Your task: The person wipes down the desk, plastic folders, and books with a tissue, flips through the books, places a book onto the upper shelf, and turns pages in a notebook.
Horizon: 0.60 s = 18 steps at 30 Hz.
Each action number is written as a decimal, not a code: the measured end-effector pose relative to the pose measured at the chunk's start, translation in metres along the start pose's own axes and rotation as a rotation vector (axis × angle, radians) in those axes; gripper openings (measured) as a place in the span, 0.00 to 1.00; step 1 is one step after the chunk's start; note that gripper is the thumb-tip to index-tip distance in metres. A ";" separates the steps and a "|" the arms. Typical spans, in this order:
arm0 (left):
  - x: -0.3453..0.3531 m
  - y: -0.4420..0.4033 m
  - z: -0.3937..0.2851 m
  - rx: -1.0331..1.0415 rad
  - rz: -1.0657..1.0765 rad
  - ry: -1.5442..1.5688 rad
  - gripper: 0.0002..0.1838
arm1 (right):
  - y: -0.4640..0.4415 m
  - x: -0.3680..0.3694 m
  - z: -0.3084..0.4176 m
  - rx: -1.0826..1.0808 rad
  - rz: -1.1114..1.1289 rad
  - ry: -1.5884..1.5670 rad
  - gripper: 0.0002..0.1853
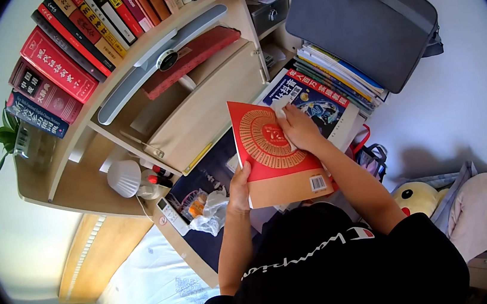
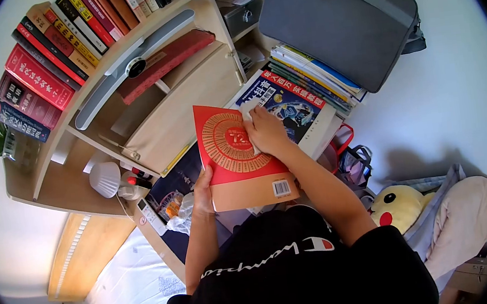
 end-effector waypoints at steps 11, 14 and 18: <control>-0.006 -0.011 -0.011 0.011 -0.036 0.276 0.27 | 0.069 -0.029 0.118 -0.440 -0.019 -0.179 0.29; -0.011 -0.008 -0.012 0.074 -0.044 0.307 0.26 | 0.076 -0.030 0.121 -0.588 0.007 -0.131 0.26; -0.003 0.005 -0.005 0.051 0.039 0.371 0.26 | 0.089 -0.043 0.110 -0.708 0.088 -0.295 0.25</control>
Point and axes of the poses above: each hand's wrist, its own y-axis away from the middle knuckle, its own x-axis out of the palm, z = x × y, the point moved 5 cm from there along -y, towards the middle knuckle, and after that the axes turned 13 degrees about -z, right-handed, at the moved point
